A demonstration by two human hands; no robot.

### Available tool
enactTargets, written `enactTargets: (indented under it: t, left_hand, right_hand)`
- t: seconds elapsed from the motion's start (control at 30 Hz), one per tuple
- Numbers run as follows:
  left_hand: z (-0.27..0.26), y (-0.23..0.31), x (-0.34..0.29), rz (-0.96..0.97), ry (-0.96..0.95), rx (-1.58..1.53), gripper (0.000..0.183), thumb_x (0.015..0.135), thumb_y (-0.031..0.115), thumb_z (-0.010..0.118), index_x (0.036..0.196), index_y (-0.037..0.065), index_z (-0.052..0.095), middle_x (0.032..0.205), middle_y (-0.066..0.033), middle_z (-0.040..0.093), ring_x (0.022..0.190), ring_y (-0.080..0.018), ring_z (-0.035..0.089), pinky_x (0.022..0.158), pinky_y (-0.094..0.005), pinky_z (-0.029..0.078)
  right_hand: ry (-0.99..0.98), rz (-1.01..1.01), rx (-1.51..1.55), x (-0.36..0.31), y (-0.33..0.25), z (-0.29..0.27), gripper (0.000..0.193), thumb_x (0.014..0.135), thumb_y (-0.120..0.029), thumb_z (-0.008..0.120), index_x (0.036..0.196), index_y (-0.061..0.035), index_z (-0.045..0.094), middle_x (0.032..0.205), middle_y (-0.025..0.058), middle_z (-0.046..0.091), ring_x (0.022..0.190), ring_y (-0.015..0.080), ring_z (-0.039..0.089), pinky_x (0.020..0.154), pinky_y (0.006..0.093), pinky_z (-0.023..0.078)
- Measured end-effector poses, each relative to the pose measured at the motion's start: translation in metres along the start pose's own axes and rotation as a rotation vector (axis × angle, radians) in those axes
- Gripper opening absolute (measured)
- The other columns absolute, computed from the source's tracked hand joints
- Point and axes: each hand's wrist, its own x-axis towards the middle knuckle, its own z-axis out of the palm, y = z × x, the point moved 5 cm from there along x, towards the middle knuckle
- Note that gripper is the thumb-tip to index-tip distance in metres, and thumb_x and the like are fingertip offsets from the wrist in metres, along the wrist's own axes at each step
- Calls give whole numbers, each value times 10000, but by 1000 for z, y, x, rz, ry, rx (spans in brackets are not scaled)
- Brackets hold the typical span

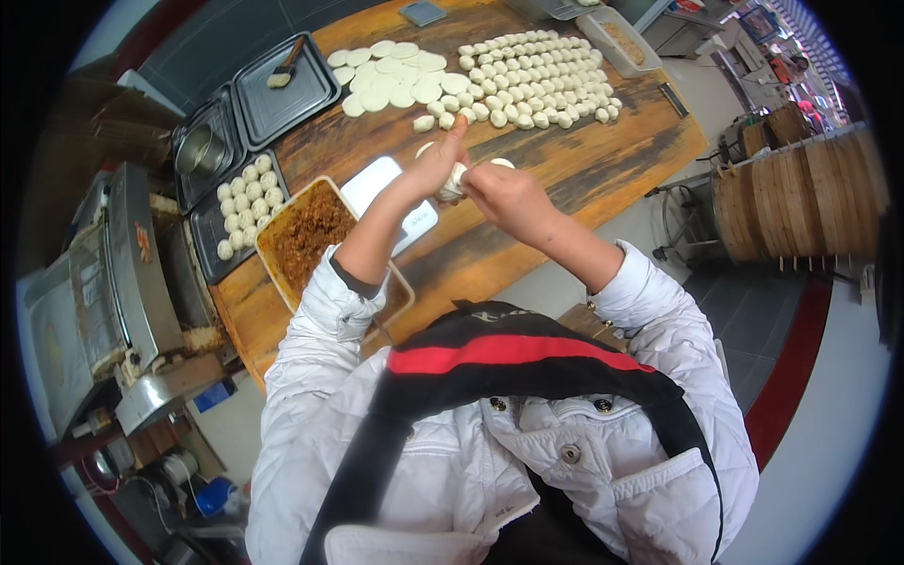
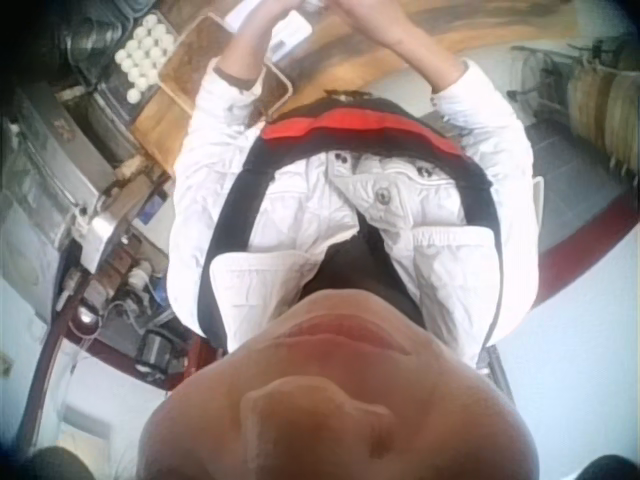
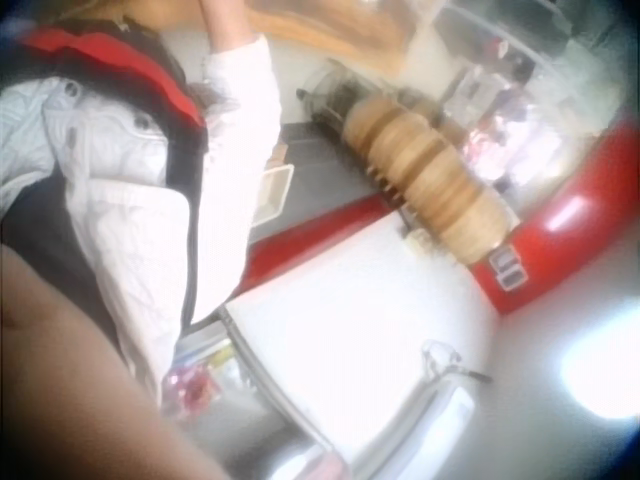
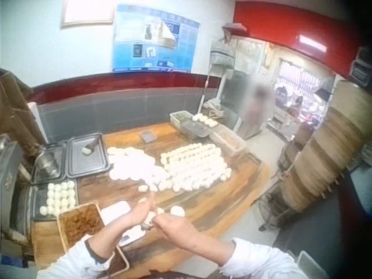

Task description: The person flattens dough balls into discs, fills them with a brown mixture using a fork, and folds them into dumplings. Then the person operates a blender and pours a blended liquid into multiple paper cups, placing lids on them.

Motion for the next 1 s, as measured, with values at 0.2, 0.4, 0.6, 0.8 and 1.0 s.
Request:
enactTargets:
  t: [0.2,0.4,0.6,0.8,1.0]
  left_hand:
    - [5,3,11,56,-136,-459,740,930,609,168,1253,24,487,1015,-113,620,889,-196,605,797,-319,487]
    - [20,-8,-5,222,147,-470,255,937,281,425,1081,96,528,875,-47,582,670,-130,575,486,-255,458]
    - [20,-6,3,98,23,-351,345,952,363,420,871,53,547,602,-48,556,425,-148,521,344,-257,377]
    - [35,8,15,-95,-3,55,846,835,750,123,689,53,579,503,-61,537,367,-157,500,340,-271,397]
    - [56,23,43,-6,125,-86,844,860,717,206,917,-13,627,863,-124,638,750,-192,621,658,-314,512]
  right_hand:
    - [112,219,71,1,16,3,127,824,-171,611,867,-54,590,760,136,627,654,284,638,581,358,509]
    - [-30,535,376,-10,32,9,158,852,-199,570,895,-51,602,777,137,634,663,293,636,577,377,499]
    - [27,307,87,-12,22,-1,105,839,-143,520,811,-45,544,689,169,621,650,343,626,570,421,499]
    - [-73,105,48,-17,39,-11,82,819,-144,532,842,-66,541,675,164,612,647,357,622,563,435,495]
    - [-15,163,42,-28,78,-21,113,818,-166,572,810,-60,531,683,174,589,635,366,600,559,432,482]
